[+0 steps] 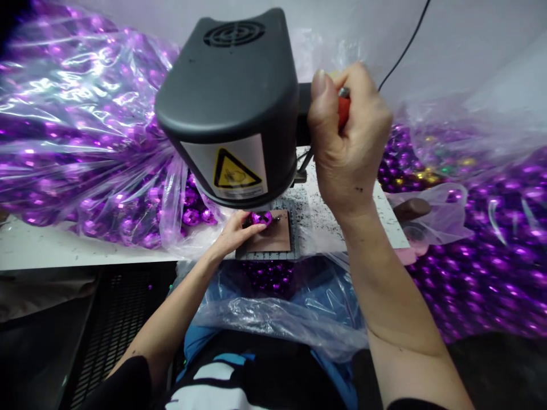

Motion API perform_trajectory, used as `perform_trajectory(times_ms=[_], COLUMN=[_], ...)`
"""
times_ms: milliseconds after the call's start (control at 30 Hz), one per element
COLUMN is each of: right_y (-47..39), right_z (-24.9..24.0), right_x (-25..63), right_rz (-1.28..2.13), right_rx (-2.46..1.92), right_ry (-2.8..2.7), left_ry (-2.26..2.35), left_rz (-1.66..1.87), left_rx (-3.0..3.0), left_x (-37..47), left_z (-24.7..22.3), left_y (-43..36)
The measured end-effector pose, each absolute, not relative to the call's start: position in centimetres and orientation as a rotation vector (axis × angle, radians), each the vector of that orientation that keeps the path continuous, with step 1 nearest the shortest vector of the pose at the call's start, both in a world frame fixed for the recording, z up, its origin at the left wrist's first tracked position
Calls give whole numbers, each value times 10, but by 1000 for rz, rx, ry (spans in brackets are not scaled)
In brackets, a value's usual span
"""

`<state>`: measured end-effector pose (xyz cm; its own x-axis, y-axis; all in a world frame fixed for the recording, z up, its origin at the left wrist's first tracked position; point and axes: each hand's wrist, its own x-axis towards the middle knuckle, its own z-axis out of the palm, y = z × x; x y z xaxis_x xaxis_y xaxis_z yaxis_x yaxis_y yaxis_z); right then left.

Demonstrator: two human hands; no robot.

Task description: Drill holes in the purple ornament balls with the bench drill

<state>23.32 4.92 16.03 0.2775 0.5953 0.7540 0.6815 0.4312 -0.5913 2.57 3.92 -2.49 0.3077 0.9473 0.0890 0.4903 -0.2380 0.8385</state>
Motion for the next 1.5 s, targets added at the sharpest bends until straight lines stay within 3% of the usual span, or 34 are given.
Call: perform_trajectory(times_ms=[600,767,1500], right_y=[46,48,53], right_z=[163,161,159], right_x=[232,231,238], right_rz=[-49,-79,-78], right_rx=[-1263,-1217,-1091], right_ry=[-1427,-1415,-1458], left_ry=[1261,1299,1168], left_rz=[726,885,920], left_rx=[2242,2136,2072], left_x=[28,36,38], left_z=[-8,-24,-26], left_y=[26,15,21])
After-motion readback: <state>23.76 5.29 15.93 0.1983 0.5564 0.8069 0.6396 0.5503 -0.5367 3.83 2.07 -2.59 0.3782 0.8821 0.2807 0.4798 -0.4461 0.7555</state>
